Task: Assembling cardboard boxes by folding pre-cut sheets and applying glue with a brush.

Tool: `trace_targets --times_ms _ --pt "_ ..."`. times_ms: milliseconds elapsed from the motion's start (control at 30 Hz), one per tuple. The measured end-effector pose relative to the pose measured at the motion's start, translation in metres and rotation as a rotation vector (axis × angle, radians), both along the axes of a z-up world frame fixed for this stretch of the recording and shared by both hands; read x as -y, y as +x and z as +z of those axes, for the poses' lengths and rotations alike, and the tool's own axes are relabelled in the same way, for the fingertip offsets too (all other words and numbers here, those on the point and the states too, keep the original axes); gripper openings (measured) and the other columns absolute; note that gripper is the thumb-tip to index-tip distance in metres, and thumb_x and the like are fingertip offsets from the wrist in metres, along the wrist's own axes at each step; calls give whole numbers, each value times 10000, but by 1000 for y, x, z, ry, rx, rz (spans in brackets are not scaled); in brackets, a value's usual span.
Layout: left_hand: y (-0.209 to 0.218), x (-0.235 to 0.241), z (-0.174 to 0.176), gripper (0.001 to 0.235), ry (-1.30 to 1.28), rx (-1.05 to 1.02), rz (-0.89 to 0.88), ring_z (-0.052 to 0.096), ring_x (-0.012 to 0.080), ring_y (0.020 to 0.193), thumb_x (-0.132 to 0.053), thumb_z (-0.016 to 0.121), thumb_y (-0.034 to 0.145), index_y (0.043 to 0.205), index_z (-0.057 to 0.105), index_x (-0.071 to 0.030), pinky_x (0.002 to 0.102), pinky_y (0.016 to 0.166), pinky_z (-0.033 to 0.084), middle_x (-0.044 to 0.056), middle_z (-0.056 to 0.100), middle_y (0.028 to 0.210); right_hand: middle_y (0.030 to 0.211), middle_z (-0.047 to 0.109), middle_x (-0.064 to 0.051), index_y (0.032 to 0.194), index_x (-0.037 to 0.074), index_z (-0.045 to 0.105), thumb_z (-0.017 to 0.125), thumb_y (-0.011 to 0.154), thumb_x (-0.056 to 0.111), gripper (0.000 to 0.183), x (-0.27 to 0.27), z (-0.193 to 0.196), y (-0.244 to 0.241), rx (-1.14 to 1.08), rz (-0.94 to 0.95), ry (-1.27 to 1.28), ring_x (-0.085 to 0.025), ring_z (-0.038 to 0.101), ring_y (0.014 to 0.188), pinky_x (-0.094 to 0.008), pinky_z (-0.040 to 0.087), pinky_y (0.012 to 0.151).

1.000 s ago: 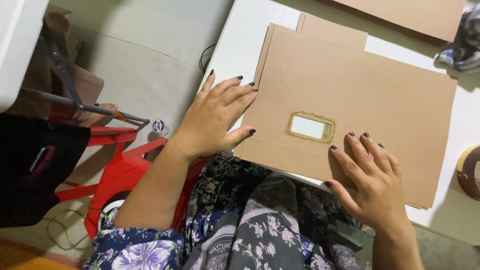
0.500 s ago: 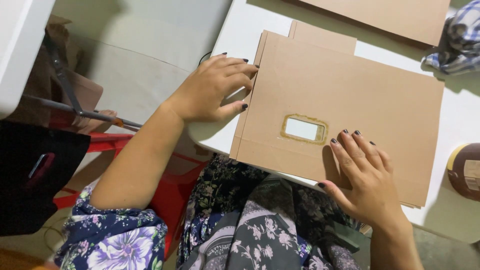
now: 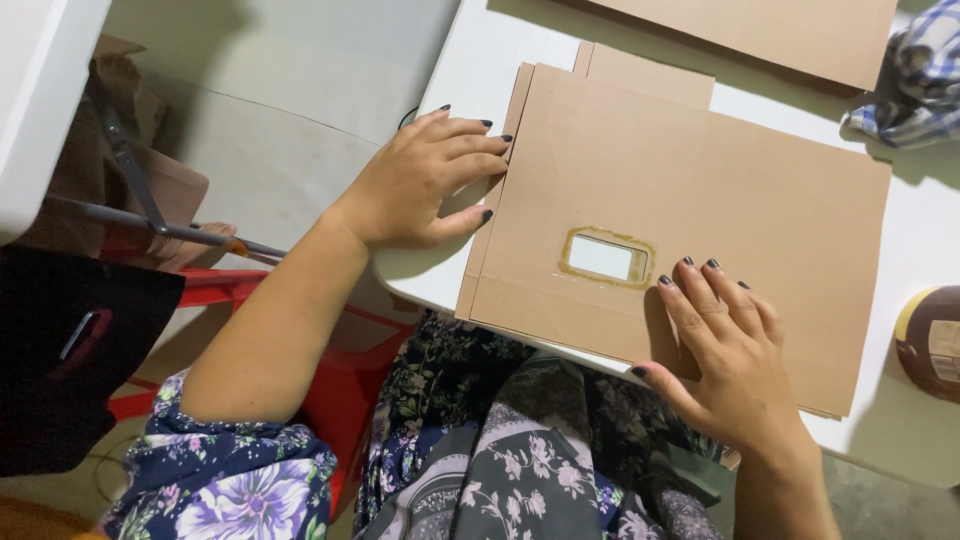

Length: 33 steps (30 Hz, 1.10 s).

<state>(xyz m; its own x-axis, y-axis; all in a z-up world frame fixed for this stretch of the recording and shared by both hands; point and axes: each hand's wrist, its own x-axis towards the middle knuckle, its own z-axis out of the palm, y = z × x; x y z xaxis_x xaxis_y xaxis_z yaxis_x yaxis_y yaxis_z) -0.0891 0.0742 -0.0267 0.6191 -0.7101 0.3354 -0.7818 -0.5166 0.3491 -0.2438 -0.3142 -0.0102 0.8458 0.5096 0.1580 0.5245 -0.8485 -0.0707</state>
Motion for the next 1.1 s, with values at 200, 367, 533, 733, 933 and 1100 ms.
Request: trace_targets --times_ms 200,367,533,733,933,1100 --pt "0 1 -3 396 -32 40 1 529 304 1341 -302 693 904 1257 678 -121 595 1133 366 60 652 1386 1602 510 -101 1502 188 533 619 866 589 757 -3 8 5 -6 34 -18 -331 472 1479 -474 319 1165" --pt "0 0 -1 424 -28 -13 7 501 309 1365 -313 662 919 1297 650 -123 588 1152 334 72 629 1411 1579 533 -90 1477 200 558 623 862 590 731 1 16 14 -59 65 -48 -315 482 1457 -491 372 1155" --pt "1 2 -1 521 16 -7 15 488 308 1367 -342 609 934 1409 588 -129 574 1163 321 76 608 1435 1463 636 -102 1437 117 598 768 825 339 672 -17 42 69 -153 74 12 -312 610 1287 -496 507 1073" --pt "-1 1 -2 470 -14 -45 29 476 304 1387 -335 636 922 1343 655 -127 592 1171 293 62 600 1454 1169 739 -139 1228 35 739 750 1040 286 313 -68 19 192 20 127 326 -325 619 985 -464 444 869" --pt "4 1 -7 476 27 -96 68 398 301 1470 -399 618 919 1350 637 -199 584 1179 259 56 526 1544 1353 598 -154 1403 70 582 740 916 449 637 -116 -9 239 -85 -2 226 -375 423 1214 -521 319 933" --pt "5 1 -12 493 -7 -102 69 391 306 1477 -409 654 874 1329 636 -220 584 1198 204 39 543 1533 1310 576 -124 1435 97 564 831 870 404 696 -120 -20 234 -42 105 306 -356 443 1178 -510 307 914"
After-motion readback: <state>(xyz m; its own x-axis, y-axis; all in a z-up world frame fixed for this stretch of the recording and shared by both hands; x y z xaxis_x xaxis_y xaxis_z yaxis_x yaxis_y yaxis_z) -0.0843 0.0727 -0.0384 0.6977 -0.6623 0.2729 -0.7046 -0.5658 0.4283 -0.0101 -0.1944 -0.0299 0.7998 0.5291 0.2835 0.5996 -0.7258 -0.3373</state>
